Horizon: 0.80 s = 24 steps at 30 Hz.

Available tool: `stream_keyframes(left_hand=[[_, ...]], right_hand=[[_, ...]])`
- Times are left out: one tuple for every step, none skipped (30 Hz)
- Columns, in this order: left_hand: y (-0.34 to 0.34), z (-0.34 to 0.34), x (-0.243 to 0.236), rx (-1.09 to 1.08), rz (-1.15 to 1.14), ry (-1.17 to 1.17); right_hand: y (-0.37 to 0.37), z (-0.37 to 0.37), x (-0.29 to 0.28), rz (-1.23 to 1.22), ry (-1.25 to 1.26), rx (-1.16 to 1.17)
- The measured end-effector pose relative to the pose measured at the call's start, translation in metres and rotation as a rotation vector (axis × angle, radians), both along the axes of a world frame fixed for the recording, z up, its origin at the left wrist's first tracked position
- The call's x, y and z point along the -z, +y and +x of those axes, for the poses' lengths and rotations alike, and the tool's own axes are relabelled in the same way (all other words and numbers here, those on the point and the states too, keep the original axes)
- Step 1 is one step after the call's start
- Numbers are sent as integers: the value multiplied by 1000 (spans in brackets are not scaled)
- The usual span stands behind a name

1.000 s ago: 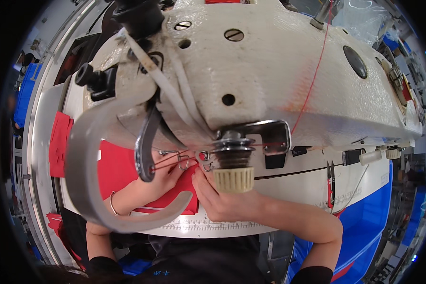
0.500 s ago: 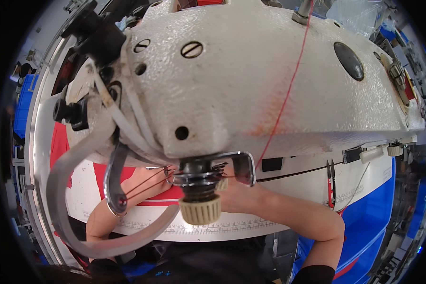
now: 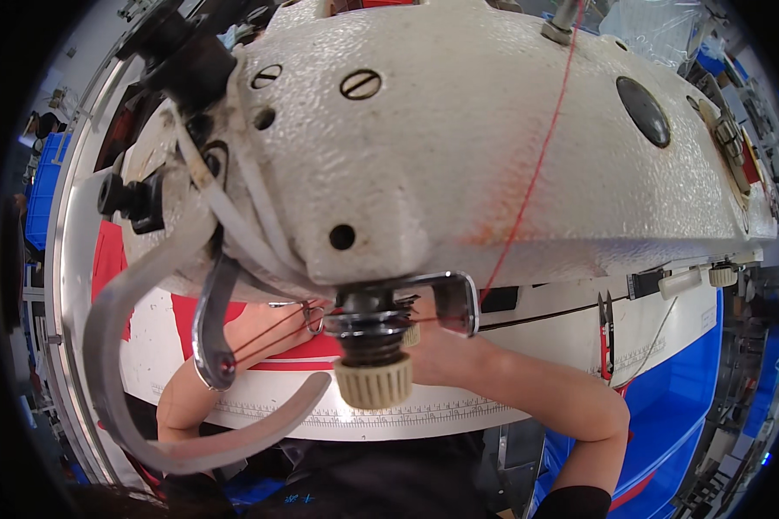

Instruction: Sewing a brand label onto red fabric or leather components using an industrial sewing machine.

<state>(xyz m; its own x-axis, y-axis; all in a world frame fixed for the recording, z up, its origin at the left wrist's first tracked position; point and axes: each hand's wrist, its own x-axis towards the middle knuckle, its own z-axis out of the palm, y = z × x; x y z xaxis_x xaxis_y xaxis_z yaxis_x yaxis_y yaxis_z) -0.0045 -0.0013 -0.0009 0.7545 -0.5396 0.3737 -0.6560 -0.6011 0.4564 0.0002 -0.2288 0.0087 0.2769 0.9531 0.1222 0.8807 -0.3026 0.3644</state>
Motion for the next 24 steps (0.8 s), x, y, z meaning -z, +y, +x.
stream_keyframes(left_hand=[[0,-2,-5,5,20,12],[-1,-2,-9,11,38,24],[-1,-2,-10,16,37,24],[-1,-1,-11,9,78,69],[-1,0,-12,1,120,114],[-2,0,-12,4,119,112],[-3,1,-12,5,77,42],[-3,0,-11,-1,41,-27],[-1,0,-9,-2,46,-27],[2,0,-5,1,75,-22],[5,0,-3,3,104,-16],[4,1,-7,-10,131,-4],[2,2,-10,-6,126,-6],[1,3,-13,-19,139,27],[0,3,-13,-34,154,63],[-1,-11,-15,-103,206,62],[-4,-21,-24,-112,213,65],[-10,-27,-35,-85,77,172],[-13,-31,-41,-57,-59,279],[-13,-33,-40,-54,-126,439],[-11,-34,-37,-61,-126,435],[-8,-35,-33,-69,-242,547],[-7,-36,-32,-72,-360,656],[-8,-39,-32,-73,-363,649]], right_hand=[[0,2,10,120,54,-76],[1,4,14,239,107,-149],[1,5,16,238,106,-145],[0,6,17,240,109,-143],[1,7,16,243,111,-143],[-5,4,12,44,-274,-139],[-6,1,15,42,-276,-134],[-5,1,21,103,-138,-142],[-4,-1,26,163,0,-149],[-3,-6,31,168,-1,-151],[-1,-12,33,407,633,168],[-1,-16,33,624,1261,511],[-2,-15,34,623,1257,516],[-4,-10,37,618,943,299],[-2,-2,34,597,631,84],[-3,-1,22,606,530,-9],[0,-1,19,610,535,-18],[1,-2,15,673,577,-24],[2,-3,13,734,620,-31],[3,-3,15,734,618,-39],[3,-2,21,769,640,-58],[4,-2,24,804,663,-77],[4,-3,21,801,658,-83],[4,-5,18,795,643,-65]])
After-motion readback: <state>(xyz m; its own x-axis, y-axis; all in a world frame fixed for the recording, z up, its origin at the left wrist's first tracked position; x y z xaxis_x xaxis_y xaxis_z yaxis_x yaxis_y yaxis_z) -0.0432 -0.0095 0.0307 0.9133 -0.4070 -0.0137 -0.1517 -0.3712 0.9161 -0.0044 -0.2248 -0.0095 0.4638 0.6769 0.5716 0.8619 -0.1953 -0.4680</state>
